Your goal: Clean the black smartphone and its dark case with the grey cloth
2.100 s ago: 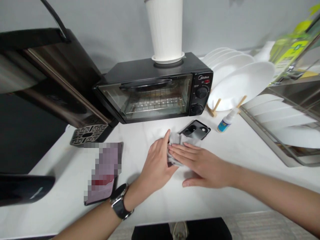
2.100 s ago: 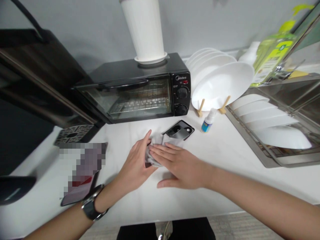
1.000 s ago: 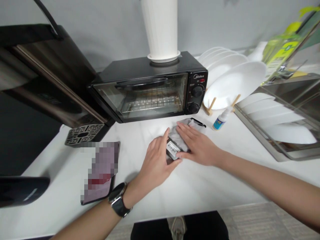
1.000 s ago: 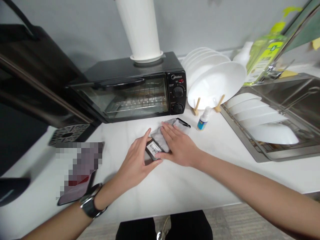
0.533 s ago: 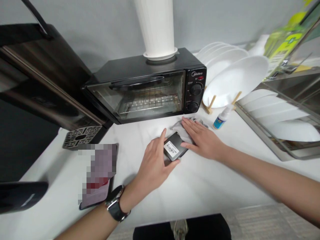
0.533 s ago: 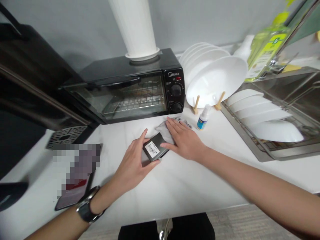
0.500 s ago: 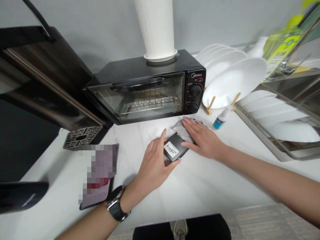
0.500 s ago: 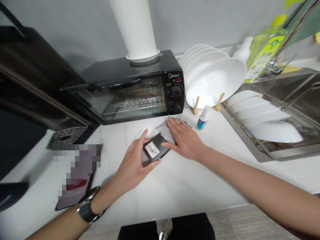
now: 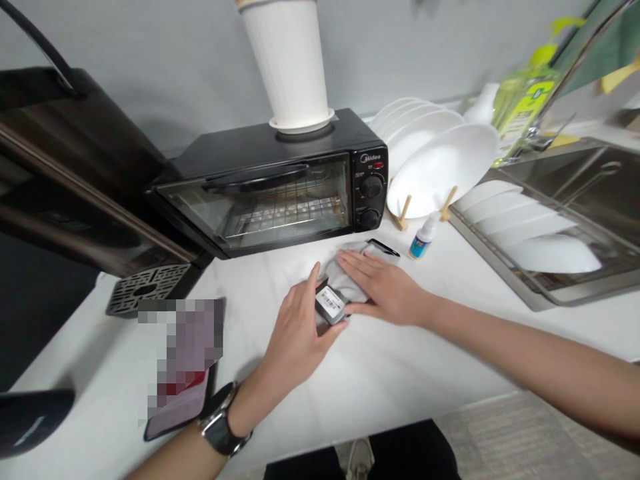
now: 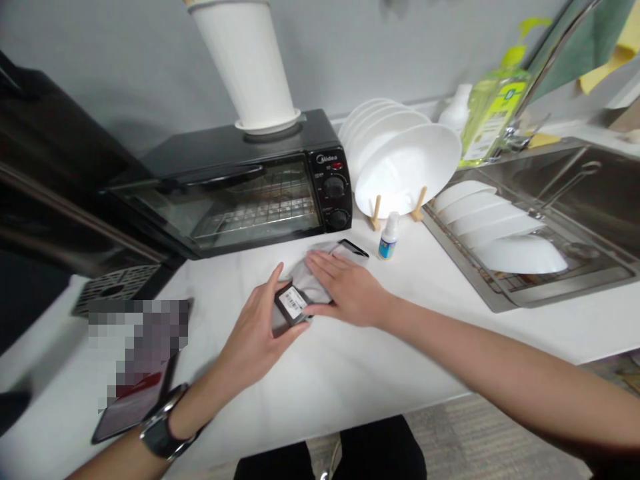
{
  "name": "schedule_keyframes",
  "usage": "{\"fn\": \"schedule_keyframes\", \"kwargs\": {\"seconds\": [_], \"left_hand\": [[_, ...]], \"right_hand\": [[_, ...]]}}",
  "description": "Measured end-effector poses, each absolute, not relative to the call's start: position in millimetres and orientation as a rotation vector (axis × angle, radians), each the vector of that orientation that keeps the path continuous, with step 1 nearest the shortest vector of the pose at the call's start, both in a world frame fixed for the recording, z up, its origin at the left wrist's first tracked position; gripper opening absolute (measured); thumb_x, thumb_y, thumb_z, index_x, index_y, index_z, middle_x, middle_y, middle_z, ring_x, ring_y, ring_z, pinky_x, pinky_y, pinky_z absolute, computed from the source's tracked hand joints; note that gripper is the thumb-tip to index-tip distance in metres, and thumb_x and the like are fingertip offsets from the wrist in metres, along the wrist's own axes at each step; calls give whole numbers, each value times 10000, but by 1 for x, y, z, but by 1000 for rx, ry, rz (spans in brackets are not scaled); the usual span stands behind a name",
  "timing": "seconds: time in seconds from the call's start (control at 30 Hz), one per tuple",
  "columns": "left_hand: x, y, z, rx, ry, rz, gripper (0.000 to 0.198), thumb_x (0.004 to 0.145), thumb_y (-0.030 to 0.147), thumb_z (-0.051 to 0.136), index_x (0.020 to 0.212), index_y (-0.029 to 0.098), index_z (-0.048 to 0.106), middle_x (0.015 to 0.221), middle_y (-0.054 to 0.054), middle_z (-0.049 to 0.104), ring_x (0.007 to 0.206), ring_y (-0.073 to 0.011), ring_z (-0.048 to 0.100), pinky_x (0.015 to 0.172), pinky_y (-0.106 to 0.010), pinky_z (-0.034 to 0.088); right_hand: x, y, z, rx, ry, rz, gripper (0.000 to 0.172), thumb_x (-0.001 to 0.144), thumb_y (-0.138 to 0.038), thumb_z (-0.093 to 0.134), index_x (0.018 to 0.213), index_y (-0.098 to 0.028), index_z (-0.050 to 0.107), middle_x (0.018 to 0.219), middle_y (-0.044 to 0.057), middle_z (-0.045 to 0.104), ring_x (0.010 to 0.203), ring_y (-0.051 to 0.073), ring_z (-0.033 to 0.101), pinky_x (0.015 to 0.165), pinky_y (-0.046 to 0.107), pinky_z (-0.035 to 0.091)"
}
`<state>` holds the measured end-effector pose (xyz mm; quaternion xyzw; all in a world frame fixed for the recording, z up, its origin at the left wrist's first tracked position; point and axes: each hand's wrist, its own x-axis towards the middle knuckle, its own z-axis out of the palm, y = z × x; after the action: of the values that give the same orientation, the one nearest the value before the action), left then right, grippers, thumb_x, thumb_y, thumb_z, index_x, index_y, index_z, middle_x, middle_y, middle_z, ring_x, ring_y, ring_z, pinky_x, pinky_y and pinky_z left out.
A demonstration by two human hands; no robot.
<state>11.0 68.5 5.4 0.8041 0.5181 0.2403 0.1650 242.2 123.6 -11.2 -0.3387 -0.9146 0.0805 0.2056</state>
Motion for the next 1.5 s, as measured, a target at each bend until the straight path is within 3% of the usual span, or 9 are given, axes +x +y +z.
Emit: {"fn": "schedule_keyframes", "kwargs": {"seconds": [0.2, 0.3, 0.43, 0.53, 0.7, 0.9, 1.07, 1.2, 1.5], "left_hand": [[11, 67, 3, 2294, 1450, 711, 1040, 879, 272, 734, 1649, 253, 36, 1456, -176, 513, 1337, -347, 504, 1119, -592, 439], [9, 67, 2, 2303, 1421, 705, 1054, 860, 222, 725, 1651, 247, 28, 1446, -175, 515, 1326, -343, 506, 1118, -587, 442], [10, 68, 3, 2288, 1466, 705, 1049, 885, 358, 756, 1648, 275, 41, 1452, -163, 517, 1339, -350, 500, 1122, -598, 432], [11, 67, 4, 2263, 1490, 694, 1050, 881, 361, 765, 1646, 278, 51, 1418, -155, 534, 1319, -344, 515, 1107, -588, 447], [11, 65, 4, 2283, 1440, 693, 1077, 857, 257, 759, 1648, 267, 28, 1470, -177, 487, 1339, -351, 487, 1125, -591, 436], [10, 66, 3, 2253, 1469, 723, 1065, 868, 349, 777, 1646, 290, 52, 1417, -154, 523, 1315, -349, 511, 1114, -594, 439], [10, 65, 4, 2264, 1456, 700, 1062, 868, 262, 750, 1649, 260, 30, 1472, -174, 485, 1355, -345, 480, 1139, -588, 423], [9, 65, 5, 2219, 1490, 694, 1060, 872, 341, 769, 1648, 267, 51, 1428, -148, 522, 1339, -333, 492, 1144, -582, 422], [8, 67, 6, 2180, 1487, 692, 1030, 877, 346, 754, 1645, 307, 70, 1422, -138, 509, 1359, -336, 493, 1150, -600, 411]], "right_hand": [[226, 95, -8, -737, -2653, 267, 1089, 923, -809, 458, 1630, -18, 212, 1669, 264, 253, 1588, 330, 206, 1302, 535, 218], [221, 88, -7, -569, -2723, 308, 1040, 950, -786, 436, 1617, -10, 254, 1667, 236, 286, 1585, 294, 232, 1316, 472, 192], [240, 116, -12, -987, -2556, 186, 959, 993, -740, 379, 1617, -20, 264, 1659, 255, 286, 1569, 334, 273, 1287, 565, 246], [245, 121, -12, -1090, -2502, 158, 1028, 954, -780, 421, 1621, -16, 250, 1658, 281, 263, 1570, 378, 246, 1273, 616, 243], [226, 97, -9, -605, -2705, 271, 1066, 937, -789, 463, 1645, -43, 184, 1676, 233, 259, 1588, 313, 218, 1303, 513, 229], [239, 115, -16, -1062, -2487, 89, 1030, 961, -761, 432, 1653, -52, 150, 1663, 283, 220, 1570, 404, 231, 1245, 655, 278], [230, 104, -15, -676, -2660, 246, 1081, 929, -776, 498, 1653, -56, 146, 1688, 236, 223, 1594, 326, 192, 1297, 540, 230], [235, 111, -17, -1038, -2475, 126, 1027, 957, -745, 478, 1652, -58, 163, 1673, 267, 234, 1574, 383, 227, 1276, 619, 228], [233, 109, -19, -1066, -2442, 166, 1040, 953, -778, 434, 1643, -37, 197, 1662, 272, 265, 1563, 391, 262, 1280, 604, 233]]}}
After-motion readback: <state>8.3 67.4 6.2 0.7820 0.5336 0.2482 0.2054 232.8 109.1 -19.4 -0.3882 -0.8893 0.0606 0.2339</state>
